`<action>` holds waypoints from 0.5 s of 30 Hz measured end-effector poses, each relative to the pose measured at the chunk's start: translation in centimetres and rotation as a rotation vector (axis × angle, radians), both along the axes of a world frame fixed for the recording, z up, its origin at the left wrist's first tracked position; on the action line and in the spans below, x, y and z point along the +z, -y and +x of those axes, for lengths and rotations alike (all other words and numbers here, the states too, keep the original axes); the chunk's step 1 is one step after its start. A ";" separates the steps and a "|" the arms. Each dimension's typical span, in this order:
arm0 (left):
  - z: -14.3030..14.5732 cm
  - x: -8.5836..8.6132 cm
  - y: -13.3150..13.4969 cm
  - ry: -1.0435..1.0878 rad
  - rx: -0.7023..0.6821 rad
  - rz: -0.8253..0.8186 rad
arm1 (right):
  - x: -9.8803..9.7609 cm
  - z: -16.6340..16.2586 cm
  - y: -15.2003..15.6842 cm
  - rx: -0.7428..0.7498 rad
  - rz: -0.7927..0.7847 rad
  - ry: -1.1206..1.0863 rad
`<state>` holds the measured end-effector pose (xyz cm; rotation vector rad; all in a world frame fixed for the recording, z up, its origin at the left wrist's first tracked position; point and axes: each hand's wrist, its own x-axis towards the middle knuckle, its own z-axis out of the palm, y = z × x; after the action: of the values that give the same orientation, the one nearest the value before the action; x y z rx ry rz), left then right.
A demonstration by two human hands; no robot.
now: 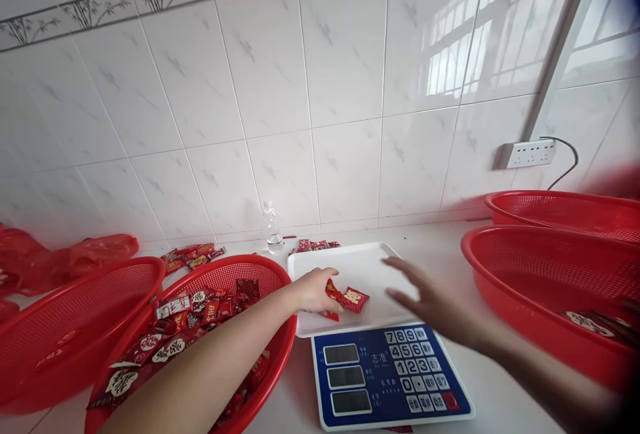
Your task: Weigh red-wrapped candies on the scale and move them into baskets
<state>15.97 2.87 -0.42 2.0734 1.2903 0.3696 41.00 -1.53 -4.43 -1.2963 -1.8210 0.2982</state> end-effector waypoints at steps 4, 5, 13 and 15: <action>-1.2 0.7 1.1 0.154 0.040 -0.118 | 0.1 -7.4 -0.1 0.276 -0.193 0.310; -1.7 0.9 1.3 0.176 0.075 -0.110 | 0.3 -8.5 -0.4 0.309 -0.219 0.364; -8.5 0.4 1.8 0.290 0.369 0.027 | 0.8 -10.7 -3.3 0.411 -0.038 0.558; -10.5 -0.1 1.4 0.208 0.416 0.045 | 0.6 -10.6 -3.5 0.330 -0.020 0.572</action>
<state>5.50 1.44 -0.53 1.7365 1.5891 0.7817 30.43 1.98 -3.88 -1.1632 -2.5299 0.1244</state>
